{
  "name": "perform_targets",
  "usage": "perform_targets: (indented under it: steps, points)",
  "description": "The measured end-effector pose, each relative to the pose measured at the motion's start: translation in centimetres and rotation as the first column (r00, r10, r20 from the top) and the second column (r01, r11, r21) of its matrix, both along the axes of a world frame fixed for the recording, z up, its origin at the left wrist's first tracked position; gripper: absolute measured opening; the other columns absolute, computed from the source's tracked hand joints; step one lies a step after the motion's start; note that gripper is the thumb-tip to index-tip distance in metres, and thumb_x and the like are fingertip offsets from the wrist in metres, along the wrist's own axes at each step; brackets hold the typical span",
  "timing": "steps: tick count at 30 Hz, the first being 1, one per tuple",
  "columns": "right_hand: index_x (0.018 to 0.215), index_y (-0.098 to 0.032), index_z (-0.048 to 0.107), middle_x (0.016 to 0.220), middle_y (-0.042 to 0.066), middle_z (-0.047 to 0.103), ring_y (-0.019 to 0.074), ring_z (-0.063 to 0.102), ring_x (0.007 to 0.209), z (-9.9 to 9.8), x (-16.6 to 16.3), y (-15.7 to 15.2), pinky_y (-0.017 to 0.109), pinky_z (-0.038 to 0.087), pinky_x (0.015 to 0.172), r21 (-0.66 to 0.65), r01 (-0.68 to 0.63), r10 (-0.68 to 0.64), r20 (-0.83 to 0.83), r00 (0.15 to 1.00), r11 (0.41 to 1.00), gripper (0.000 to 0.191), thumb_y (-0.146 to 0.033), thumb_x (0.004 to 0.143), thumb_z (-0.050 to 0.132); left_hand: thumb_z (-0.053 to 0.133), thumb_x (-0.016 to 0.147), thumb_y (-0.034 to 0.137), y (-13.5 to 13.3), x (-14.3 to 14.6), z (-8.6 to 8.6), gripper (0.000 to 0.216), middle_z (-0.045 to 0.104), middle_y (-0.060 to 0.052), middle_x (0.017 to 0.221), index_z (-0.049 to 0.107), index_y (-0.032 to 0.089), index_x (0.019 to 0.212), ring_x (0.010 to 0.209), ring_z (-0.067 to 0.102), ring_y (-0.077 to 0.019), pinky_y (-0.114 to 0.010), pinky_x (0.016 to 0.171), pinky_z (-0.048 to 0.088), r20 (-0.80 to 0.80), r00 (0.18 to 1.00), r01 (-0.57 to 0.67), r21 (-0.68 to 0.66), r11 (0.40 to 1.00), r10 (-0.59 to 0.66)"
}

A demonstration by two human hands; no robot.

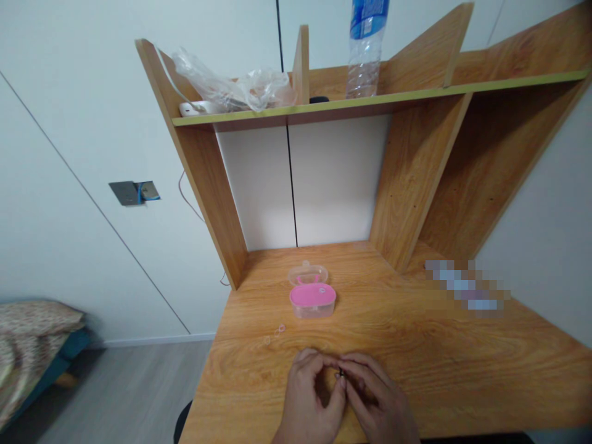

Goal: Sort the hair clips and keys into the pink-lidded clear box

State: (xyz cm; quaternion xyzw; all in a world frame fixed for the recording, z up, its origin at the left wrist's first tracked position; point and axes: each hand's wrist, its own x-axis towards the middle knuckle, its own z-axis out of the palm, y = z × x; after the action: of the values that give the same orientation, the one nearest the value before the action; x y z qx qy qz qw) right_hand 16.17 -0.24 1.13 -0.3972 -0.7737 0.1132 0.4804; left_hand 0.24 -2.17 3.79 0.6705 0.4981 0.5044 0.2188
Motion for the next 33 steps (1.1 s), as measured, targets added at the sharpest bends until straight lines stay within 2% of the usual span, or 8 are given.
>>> perform_targets:
  steps: [5, 16, 23, 33]
  points:
    - [0.104, -0.027, 0.07, 0.1, 0.005, 0.073, 0.0185, 0.073, 0.088, -0.03, -0.02, -0.04, 0.024, 0.063, 0.077, 0.016, 0.014, -0.014, -0.032, 0.999, 1.0, 0.016, -0.022, 0.093, 0.06, 0.062, 0.078, 0.013, 0.08, 0.08, 0.31, 0.012, 0.069, -0.005, 0.081, 0.07, 0.019, 0.084, 0.08, 0.064, -0.0231, -0.033, 0.073, 0.048, 0.006, 1.0, 0.014, -0.012, 1.0, -0.014]
    - [0.102, -0.026, 0.068, 0.098, 0.005, 0.073, 0.0181, 0.074, 0.085, -0.18, 0.17, 0.0, 0.024, 0.063, 0.074, -0.011, 0.014, -0.015, -0.036, 0.999, 1.0, 0.013, -0.023, 0.093, 0.06, 0.064, 0.078, 0.014, 0.18, 0.07, -0.21, 0.009, 0.069, -0.006, 0.08, 0.07, 0.019, 0.083, 0.079, 0.064, -0.0228, -0.033, 0.072, 0.046, 0.018, 1.0, 0.007, -0.012, 1.0, -0.007]
    - [0.102, -0.026, 0.068, 0.099, 0.005, 0.073, 0.0186, 0.073, 0.089, -0.53, 0.26, 0.06, 0.024, 0.063, 0.077, 0.005, 0.016, -0.016, -0.045, 0.999, 1.0, 0.012, -0.023, 0.092, 0.062, 0.062, 0.086, 0.019, 0.13, -0.06, 0.02, 0.01, 0.07, -0.006, 0.08, 0.071, 0.02, 0.085, 0.08, 0.065, -0.0222, -0.032, 0.072, 0.047, 0.014, 0.999, 0.029, -0.008, 1.0, -0.029]
    - [0.101, -0.025, 0.069, 0.096, 0.005, 0.074, 0.018, 0.074, 0.083, -0.2, 0.18, 0.06, 0.023, 0.063, 0.075, 0.036, 0.023, -0.021, -0.062, 0.998, 0.999, 0.013, -0.021, 0.091, 0.062, 0.069, 0.076, 0.012, 0.22, 0.15, 0.08, 0.012, 0.07, -0.004, 0.076, 0.073, 0.021, 0.081, 0.076, 0.065, -0.0212, -0.031, 0.07, 0.049, 0.032, 0.999, 0.006, 0.031, 1.0, -0.007]
